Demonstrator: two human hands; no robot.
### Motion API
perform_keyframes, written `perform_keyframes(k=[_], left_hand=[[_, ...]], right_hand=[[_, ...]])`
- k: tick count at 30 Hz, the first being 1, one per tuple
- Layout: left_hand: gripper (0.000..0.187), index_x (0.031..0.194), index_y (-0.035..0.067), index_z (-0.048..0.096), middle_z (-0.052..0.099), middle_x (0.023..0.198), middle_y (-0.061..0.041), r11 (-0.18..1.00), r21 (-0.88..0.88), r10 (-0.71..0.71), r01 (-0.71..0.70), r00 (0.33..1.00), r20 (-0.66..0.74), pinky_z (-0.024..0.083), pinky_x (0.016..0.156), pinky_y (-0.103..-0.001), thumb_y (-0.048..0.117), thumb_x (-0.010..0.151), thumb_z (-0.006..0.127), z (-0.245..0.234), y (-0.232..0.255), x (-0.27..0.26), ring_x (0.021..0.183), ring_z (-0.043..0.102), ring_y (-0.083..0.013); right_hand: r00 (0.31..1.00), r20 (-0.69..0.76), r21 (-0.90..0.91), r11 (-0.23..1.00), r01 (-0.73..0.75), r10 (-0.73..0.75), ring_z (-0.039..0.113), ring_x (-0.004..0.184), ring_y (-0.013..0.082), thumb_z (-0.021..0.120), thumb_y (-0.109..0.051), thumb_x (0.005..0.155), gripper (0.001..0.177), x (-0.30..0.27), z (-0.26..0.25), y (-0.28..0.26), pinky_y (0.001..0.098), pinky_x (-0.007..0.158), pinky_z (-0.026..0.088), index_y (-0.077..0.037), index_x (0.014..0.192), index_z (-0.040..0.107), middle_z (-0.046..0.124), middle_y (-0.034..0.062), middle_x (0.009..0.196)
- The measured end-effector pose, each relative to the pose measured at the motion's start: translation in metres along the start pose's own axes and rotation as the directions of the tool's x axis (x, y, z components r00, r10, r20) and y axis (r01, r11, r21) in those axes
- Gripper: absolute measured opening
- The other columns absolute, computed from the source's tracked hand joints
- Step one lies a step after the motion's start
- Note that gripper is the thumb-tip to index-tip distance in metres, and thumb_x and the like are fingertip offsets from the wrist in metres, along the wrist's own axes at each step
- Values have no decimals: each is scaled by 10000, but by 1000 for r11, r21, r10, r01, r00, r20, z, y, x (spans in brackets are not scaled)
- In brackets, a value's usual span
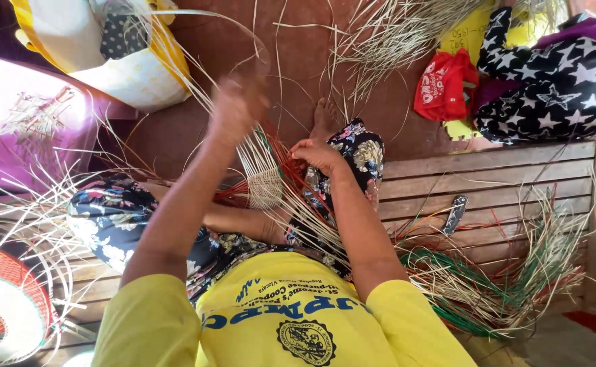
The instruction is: The person weaves together thin, flexible fibers to create a structured object, handling the strands by hand and using a small knife to trim excess material.
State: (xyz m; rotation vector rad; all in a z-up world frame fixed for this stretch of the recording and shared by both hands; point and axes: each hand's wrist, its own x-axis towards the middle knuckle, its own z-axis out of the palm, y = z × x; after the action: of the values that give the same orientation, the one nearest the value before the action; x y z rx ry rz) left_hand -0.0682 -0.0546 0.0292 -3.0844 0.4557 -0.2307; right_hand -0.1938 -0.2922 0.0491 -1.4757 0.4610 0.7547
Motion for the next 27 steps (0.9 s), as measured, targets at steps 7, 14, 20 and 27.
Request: perform_keyframes(k=[7, 14, 20, 27], left_hand=[[250, 1170, 456, 747, 386, 1659, 24, 931, -153, 352, -332, 926, 135, 185, 1203, -505, 464, 937, 658, -91, 69, -54, 1563, 204, -359], [341, 1261, 539, 655, 477, 1567, 204, 919, -159, 394, -362, 816, 422, 103, 1236, -533, 557, 1047, 391, -84, 57, -53, 1595, 121, -280], [150, 926, 463, 699, 692, 1089, 192, 860, -169, 499, -481, 862, 87, 139, 1210, -551, 505, 891, 559, -13, 60, -66, 1406, 429, -108], [134, 876, 486, 733, 740, 895, 184, 877, -264, 457, -401, 865, 206, 86, 1223, -588, 537, 832, 617, -32, 54, -39, 1193, 588, -24]], right_hand=[[997, -71, -198, 980, -1, -13, 694, 774, 277, 768, -202, 718, 243, 25, -4, 29, 339, 601, 634, -58, 914, 768, 676, 169, 820], [996, -88, -246, 969, 7, -29, 714, 654, 199, 766, -237, 706, 199, 30, -1, 29, 301, 585, 604, -123, 866, 791, 698, 112, 790], [993, -115, -200, 980, 4, -27, 705, 678, 219, 767, -240, 726, 186, 14, 5, 12, 317, 616, 615, -124, 868, 801, 702, 133, 800], [995, -89, -175, 984, 26, -42, 681, 682, 181, 796, -251, 746, 255, 1, 8, 1, 293, 637, 612, -93, 946, 792, 711, 125, 849]])
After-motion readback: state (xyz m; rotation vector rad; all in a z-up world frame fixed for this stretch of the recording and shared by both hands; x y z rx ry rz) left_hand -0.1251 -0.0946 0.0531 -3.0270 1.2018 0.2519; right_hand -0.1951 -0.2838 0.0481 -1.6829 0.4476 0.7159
